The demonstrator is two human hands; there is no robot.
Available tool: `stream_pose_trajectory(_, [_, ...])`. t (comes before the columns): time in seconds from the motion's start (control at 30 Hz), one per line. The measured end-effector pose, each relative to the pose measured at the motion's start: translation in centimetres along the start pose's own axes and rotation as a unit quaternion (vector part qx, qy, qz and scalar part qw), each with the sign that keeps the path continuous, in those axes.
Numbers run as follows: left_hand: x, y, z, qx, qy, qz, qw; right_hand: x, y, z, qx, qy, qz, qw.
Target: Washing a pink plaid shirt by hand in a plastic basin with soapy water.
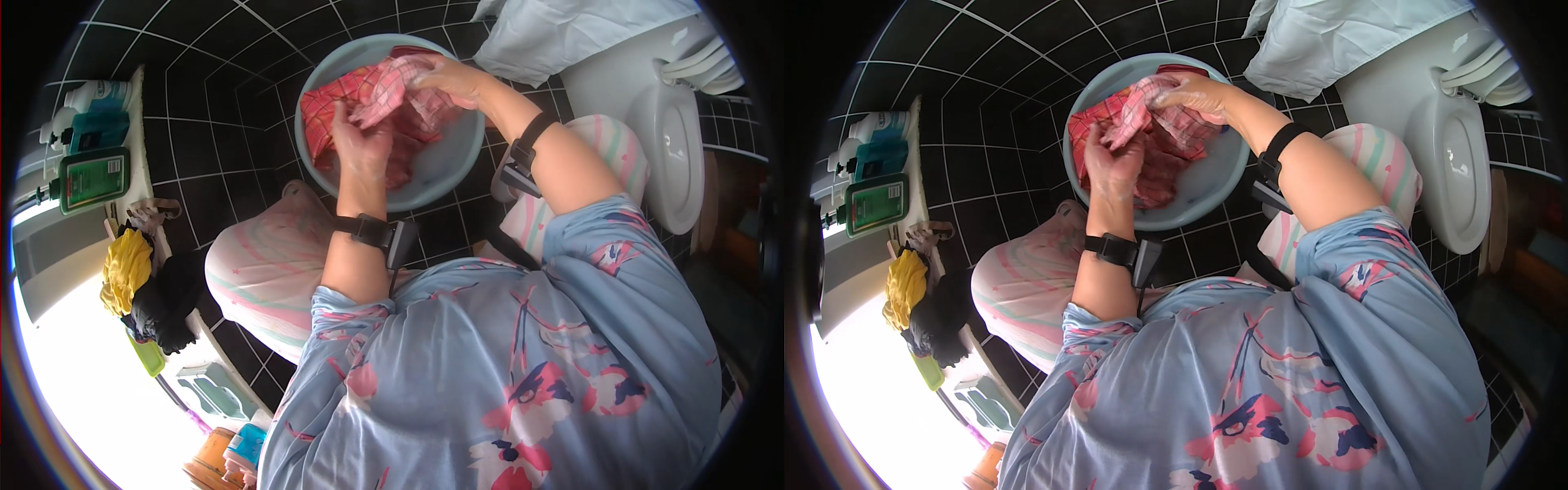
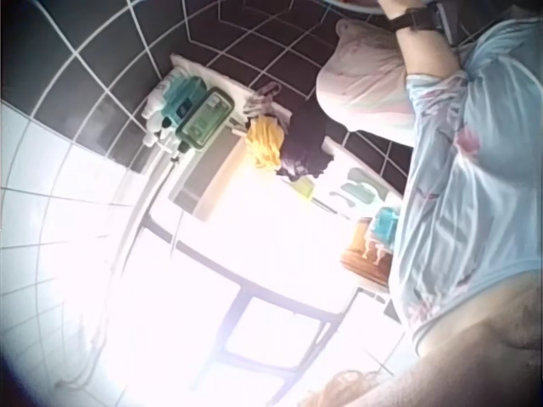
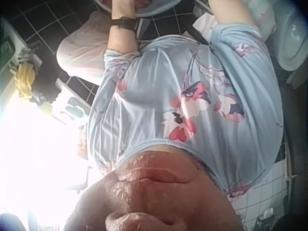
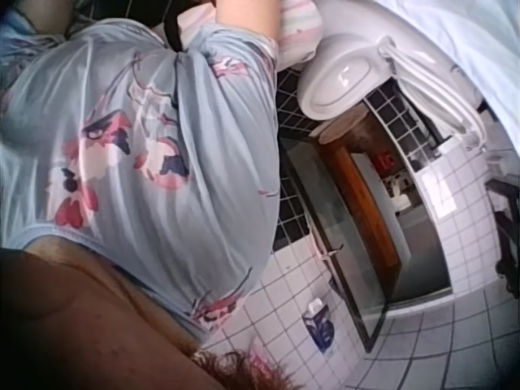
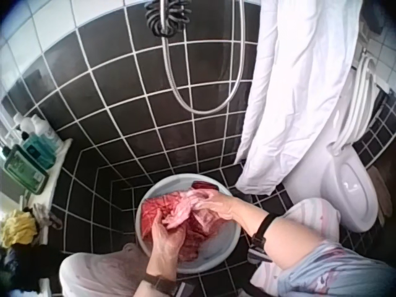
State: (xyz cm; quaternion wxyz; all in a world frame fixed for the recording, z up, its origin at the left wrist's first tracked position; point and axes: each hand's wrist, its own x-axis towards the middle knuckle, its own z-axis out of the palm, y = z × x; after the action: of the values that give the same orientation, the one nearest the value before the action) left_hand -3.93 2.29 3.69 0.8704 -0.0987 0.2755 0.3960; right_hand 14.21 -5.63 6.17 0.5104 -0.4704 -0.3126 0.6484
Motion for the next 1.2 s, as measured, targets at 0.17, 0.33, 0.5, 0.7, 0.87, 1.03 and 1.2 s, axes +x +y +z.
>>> stream_pose_trajectory(0.17, [-1.5, -3.1, 0.9, 0.100, -0.021, -0.135, 0.985, 1.0, 1.3, 2.0, -0.020, 0.192, -0.132, 0.972])
stream_pose_trajectory(0.33, [0.6, -0.4, -4.6, 0.139, -0.336, -0.190, 0.912, -1.7, 2.3, 9.7, -0.411, 0.131, -0.296, 0.853])
stream_pose_trajectory(0.5, [-1.3, -3.3, -1.7, 0.328, 0.023, -0.079, 0.941, -1.1, 4.2, 6.8, -0.513, 0.179, -0.297, 0.785])
stream_pose_trajectory(0.7, [0.0, -1.4, -4.1, 0.257, -0.063, -0.084, 0.961, -1.0, 3.1, 8.9, -0.422, 0.192, -0.306, 0.832])
stream_pose_trajectory(0.87, [0.9, -1.6, -5.7, 0.075, -0.172, -0.184, 0.965, -1.5, 3.8, 10.6, -0.448, 0.126, -0.407, 0.786])
stream_pose_trajectory(1.03, [0.9, -4.3, -2.9, 0.089, 0.015, -0.148, 0.985, -0.4, 4.1, 4.8, -0.387, 0.249, -0.182, 0.869])
stream_pose_trajectory(1.2, [2.5, -3.0, -6.7, 0.136, -0.189, -0.134, 0.963, -1.7, 3.8, 11.1, -0.442, 0.146, -0.394, 0.792])
